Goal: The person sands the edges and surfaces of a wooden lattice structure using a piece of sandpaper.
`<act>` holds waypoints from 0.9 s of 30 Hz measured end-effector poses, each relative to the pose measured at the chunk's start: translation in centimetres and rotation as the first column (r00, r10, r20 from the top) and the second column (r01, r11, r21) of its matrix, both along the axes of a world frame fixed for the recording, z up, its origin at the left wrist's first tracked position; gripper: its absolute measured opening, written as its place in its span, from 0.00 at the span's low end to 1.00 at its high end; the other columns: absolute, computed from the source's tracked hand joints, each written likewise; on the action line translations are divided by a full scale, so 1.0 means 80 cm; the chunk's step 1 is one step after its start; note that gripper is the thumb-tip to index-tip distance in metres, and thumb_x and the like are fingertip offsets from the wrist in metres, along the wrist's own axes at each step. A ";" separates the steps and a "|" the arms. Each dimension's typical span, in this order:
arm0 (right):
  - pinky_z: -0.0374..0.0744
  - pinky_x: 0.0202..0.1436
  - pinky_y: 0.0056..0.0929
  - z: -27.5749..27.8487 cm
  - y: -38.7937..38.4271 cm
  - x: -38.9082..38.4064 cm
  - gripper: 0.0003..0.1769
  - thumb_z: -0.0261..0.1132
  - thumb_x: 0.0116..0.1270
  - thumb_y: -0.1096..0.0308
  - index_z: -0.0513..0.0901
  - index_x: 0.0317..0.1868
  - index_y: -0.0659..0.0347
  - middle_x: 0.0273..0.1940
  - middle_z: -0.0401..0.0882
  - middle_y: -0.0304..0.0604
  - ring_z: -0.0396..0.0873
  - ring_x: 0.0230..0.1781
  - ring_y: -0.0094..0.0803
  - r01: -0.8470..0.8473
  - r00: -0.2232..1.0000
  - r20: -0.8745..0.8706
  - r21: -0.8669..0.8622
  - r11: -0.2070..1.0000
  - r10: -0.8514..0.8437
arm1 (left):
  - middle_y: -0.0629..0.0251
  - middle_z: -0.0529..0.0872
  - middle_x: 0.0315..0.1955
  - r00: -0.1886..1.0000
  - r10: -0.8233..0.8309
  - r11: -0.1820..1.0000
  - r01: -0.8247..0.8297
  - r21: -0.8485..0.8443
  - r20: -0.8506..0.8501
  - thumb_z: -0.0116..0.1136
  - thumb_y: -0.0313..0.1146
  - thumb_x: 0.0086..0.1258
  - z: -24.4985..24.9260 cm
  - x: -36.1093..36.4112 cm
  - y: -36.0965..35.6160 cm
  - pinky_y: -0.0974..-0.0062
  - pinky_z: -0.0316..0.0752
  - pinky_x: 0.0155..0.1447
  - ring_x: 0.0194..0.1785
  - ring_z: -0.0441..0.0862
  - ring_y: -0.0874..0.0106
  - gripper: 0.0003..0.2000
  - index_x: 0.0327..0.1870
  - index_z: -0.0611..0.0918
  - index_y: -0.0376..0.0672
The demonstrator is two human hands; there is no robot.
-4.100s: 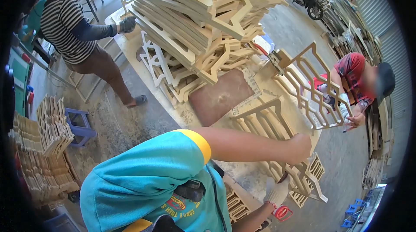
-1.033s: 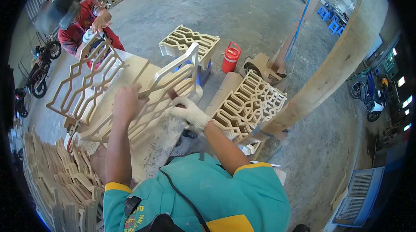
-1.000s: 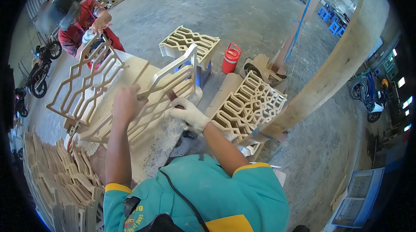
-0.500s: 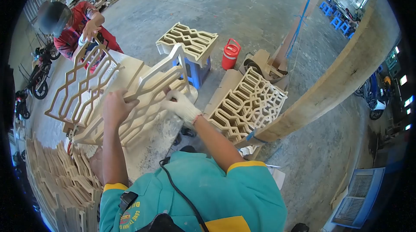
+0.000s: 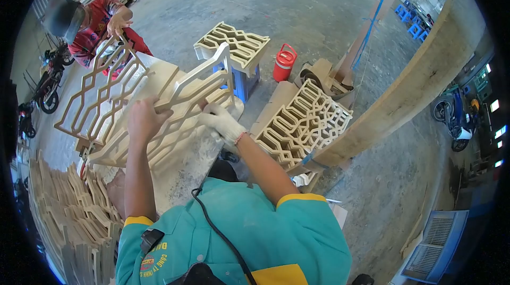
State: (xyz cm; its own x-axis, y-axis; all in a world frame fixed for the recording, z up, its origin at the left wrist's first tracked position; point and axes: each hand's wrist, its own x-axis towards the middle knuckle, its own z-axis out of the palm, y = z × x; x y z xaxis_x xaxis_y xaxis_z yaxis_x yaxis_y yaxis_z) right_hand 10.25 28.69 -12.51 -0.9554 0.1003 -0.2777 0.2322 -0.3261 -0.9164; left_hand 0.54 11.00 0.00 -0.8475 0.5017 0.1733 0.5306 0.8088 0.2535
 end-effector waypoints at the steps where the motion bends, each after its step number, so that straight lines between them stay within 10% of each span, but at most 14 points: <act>1: 0.62 0.14 0.21 -0.002 -0.002 -0.004 0.12 0.69 0.63 0.59 0.77 0.40 0.54 0.27 0.73 0.34 0.66 0.14 0.19 0.055 0.998 0.001 -0.020 0.998 -0.055 | 0.50 0.87 0.28 1.000 -0.014 1.000 0.015 0.019 -0.027 0.76 0.42 0.54 -0.004 -0.001 -0.001 0.56 0.78 0.47 0.40 0.85 0.51 0.17 0.39 0.86 0.42; 10: 0.60 0.13 0.22 -0.010 -0.023 0.003 0.15 0.68 0.65 0.57 0.75 0.40 0.58 0.25 0.70 0.34 0.65 0.13 0.18 -0.040 0.985 -0.152 0.235 0.971 0.078 | 0.51 0.88 0.31 1.000 -0.005 1.000 0.005 -0.003 -0.016 0.75 0.41 0.55 0.004 0.000 -0.001 0.57 0.79 0.47 0.40 0.86 0.53 0.18 0.44 0.87 0.44; 13: 0.61 0.13 0.22 -0.012 0.003 -0.003 0.14 0.68 0.64 0.59 0.75 0.39 0.58 0.24 0.69 0.33 0.65 0.13 0.19 0.023 0.999 0.040 -0.091 0.996 -0.020 | 0.52 0.89 0.32 1.000 -0.002 1.000 0.002 0.001 0.019 0.75 0.42 0.54 0.000 0.001 -0.001 0.58 0.79 0.48 0.41 0.86 0.53 0.18 0.44 0.88 0.44; 17: 0.59 0.11 0.23 0.007 -0.025 0.018 0.13 0.69 0.64 0.60 0.74 0.37 0.57 0.22 0.68 0.33 0.62 0.11 0.19 -0.053 0.995 -0.079 0.068 0.996 0.058 | 0.52 0.89 0.34 0.990 -0.115 0.991 0.120 -0.065 0.083 0.75 0.41 0.55 0.001 -0.018 -0.005 0.58 0.80 0.49 0.42 0.87 0.54 0.17 0.42 0.88 0.42; 27: 0.58 0.11 0.22 -0.005 -0.013 0.018 0.12 0.66 0.66 0.62 0.71 0.39 0.56 0.20 0.67 0.33 0.61 0.09 0.20 -0.030 0.999 -0.029 -0.254 0.967 0.024 | 0.42 0.86 0.34 0.950 -0.245 0.915 0.293 -0.277 0.197 0.64 0.31 0.50 0.001 -0.060 0.008 0.56 0.78 0.49 0.42 0.85 0.47 0.13 0.36 0.87 0.35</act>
State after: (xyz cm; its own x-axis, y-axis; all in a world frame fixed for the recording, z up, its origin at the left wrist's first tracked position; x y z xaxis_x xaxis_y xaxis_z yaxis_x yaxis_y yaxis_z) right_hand 11.72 27.68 -12.90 -0.9639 0.0034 -0.2663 0.2218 -0.5433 -0.8097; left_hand -4.25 11.64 0.09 -0.6772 0.7219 -0.1426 0.7124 0.6917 0.1186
